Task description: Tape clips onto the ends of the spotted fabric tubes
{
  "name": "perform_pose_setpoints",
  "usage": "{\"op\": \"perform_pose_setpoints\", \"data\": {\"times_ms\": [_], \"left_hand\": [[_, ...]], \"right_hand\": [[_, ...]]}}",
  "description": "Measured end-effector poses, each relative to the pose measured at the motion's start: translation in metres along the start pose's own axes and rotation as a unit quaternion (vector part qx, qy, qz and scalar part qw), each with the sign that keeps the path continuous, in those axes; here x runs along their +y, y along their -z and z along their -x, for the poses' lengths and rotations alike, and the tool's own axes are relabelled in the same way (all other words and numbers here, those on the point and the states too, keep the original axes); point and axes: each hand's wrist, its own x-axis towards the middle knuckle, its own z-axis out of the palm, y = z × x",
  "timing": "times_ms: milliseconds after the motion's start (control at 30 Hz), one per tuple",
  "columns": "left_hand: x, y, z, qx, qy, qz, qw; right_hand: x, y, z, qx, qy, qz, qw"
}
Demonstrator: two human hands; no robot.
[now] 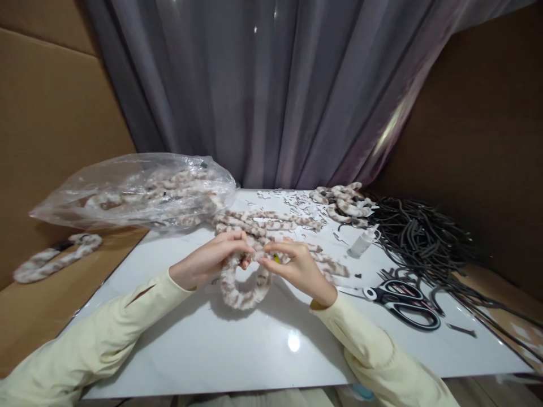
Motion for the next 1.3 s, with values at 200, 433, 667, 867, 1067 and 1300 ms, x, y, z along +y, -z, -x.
{"op": "perform_pose_setpoints", "data": {"times_ms": [200,433,667,867,1067,1300], "left_hand": [[0.003,0.007,0.001,-0.011,-0.123,-0.291,0.949],[0.000,0.015,0.004,-0.042,-0.385,-0.579,0.717],[-0.004,0.013,0.004,-0.033,-0.392,-0.569,0.722],[-0.009,0.008,0.006,-0.021,-0.442,-0.688,0.575],[-0.012,0.006,0.005,-0.003,-0.474,-0.713,0.517],[-0.002,0.016,0.004,0.004,-0.435,-0.701,0.565]], "right_hand": [[0.004,0.001,0.001,-0.024,0.036,0.022,0.999],[0.004,0.005,-0.001,-0.036,0.038,0.028,0.998],[0.000,0.007,-0.002,-0.050,0.040,0.040,0.997],[0.000,0.007,-0.001,-0.054,0.033,0.038,0.997],[-0.001,0.008,-0.002,-0.056,0.021,0.043,0.997],[-0.003,0.030,-0.005,-0.092,-0.035,0.001,0.995]]}}
